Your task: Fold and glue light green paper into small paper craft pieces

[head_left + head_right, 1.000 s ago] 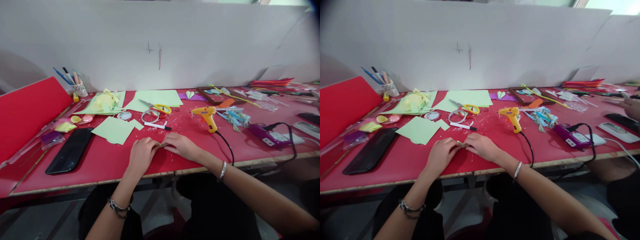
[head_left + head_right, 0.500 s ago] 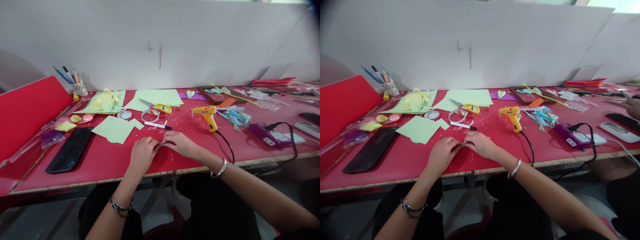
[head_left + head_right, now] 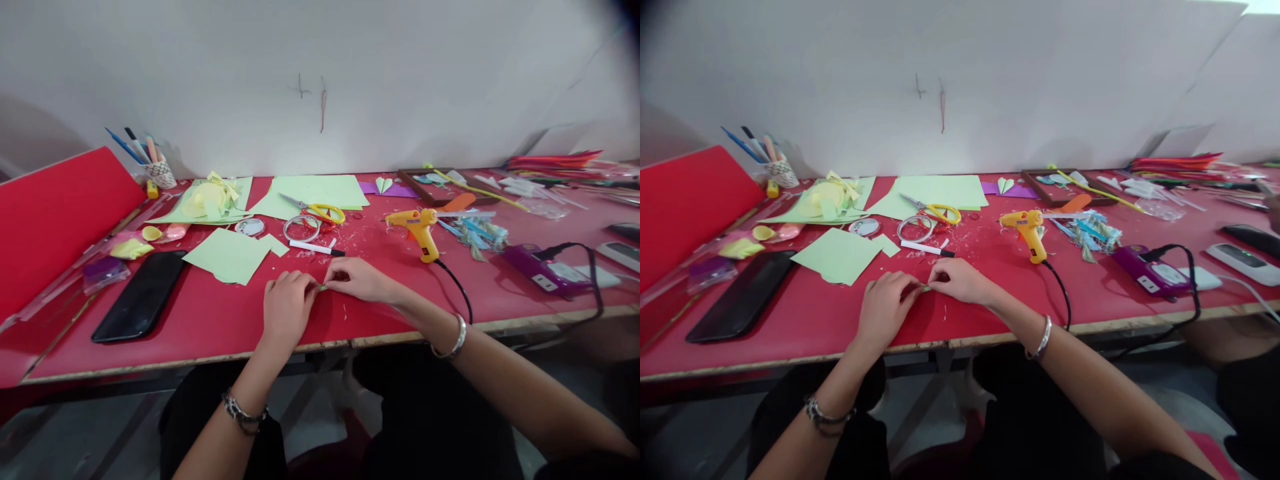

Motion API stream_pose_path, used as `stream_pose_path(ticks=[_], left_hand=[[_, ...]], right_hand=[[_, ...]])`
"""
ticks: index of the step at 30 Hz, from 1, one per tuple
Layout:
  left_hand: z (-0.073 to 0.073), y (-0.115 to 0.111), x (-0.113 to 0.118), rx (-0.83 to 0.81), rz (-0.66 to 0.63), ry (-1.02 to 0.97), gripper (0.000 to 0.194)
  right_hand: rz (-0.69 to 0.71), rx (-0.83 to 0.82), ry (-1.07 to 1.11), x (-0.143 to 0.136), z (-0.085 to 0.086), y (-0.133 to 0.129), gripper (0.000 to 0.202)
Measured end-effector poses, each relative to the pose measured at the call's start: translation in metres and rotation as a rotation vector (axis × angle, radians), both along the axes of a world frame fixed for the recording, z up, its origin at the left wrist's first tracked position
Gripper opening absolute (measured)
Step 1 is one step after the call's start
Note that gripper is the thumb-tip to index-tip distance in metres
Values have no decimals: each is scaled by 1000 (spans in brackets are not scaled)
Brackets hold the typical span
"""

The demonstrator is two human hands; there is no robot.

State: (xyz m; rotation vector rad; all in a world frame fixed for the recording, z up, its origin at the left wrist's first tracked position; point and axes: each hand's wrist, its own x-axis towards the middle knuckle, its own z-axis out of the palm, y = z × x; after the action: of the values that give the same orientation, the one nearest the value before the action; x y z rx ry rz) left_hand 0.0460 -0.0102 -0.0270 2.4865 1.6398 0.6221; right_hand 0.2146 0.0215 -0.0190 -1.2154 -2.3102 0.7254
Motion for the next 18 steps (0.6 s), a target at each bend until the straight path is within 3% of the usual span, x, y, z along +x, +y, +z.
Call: stream_pose_path(ticks=[11,18], left_hand=[[2,-4,-1,206,-80,261,16],[4,-6,4,167,-19,265,14]], right_hand=[[-28,-111,6,-3,4,3,5],[-10,209,-25,-3,-7,-10,9]])
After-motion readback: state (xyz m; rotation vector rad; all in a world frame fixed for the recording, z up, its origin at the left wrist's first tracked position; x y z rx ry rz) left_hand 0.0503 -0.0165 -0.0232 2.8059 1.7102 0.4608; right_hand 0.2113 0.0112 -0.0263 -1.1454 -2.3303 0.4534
